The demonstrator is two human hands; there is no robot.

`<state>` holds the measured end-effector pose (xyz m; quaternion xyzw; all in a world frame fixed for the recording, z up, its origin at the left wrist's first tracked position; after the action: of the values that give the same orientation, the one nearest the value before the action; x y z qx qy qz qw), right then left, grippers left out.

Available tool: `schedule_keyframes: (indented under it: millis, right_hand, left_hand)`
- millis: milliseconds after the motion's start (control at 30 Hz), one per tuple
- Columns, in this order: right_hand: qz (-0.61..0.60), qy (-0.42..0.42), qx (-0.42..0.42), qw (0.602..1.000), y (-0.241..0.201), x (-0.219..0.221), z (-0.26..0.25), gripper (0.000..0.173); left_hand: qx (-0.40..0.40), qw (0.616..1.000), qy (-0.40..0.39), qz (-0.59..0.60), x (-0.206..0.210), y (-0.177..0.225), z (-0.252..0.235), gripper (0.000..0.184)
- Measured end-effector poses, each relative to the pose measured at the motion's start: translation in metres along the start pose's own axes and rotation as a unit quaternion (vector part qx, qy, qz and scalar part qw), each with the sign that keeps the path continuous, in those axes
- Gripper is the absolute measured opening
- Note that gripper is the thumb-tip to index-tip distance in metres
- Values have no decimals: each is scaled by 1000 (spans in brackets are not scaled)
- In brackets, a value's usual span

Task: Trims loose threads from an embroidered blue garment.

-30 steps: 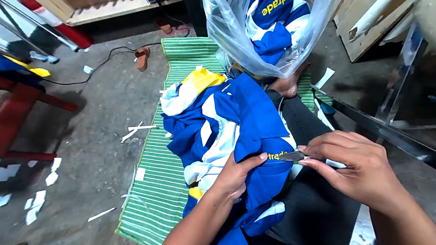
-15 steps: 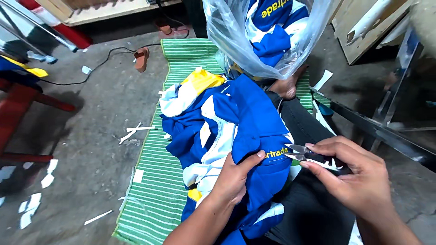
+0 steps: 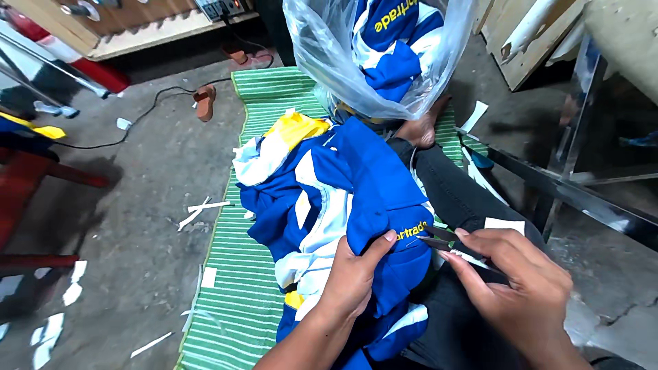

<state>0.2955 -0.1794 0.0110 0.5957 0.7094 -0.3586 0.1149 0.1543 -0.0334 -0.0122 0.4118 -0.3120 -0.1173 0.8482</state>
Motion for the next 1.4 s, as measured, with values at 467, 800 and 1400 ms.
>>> schedule_keyframes:
  millis: [467, 800, 1400]
  right_hand:
    - [-40, 34, -3, 999, 3, 10, 3, 28]
    - [-108, -34, -19, 993, 12, 11, -8, 24]
    - [-152, -132, -45, 978, 26, 10, -31, 27]
  left_hand:
    - [-5, 1000, -5, -6, -2, -3, -3, 11]
    - [-2, 1000, -19, -17, -3, 0, -6, 12]
    - [-23, 999, -37, -16, -2, 3, -9, 14]
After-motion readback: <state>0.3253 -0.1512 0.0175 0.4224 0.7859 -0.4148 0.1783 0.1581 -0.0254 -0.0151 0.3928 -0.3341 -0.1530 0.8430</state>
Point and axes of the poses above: each hand's wrist, its own z-axis away from the middle knuckle, its own x-axis out of the palm, y = z × x, the point moved 7 cm from there along -z, towards the middle knuckle, and after that the axes turned 14 degrees about -x, right-handed, at the moved point
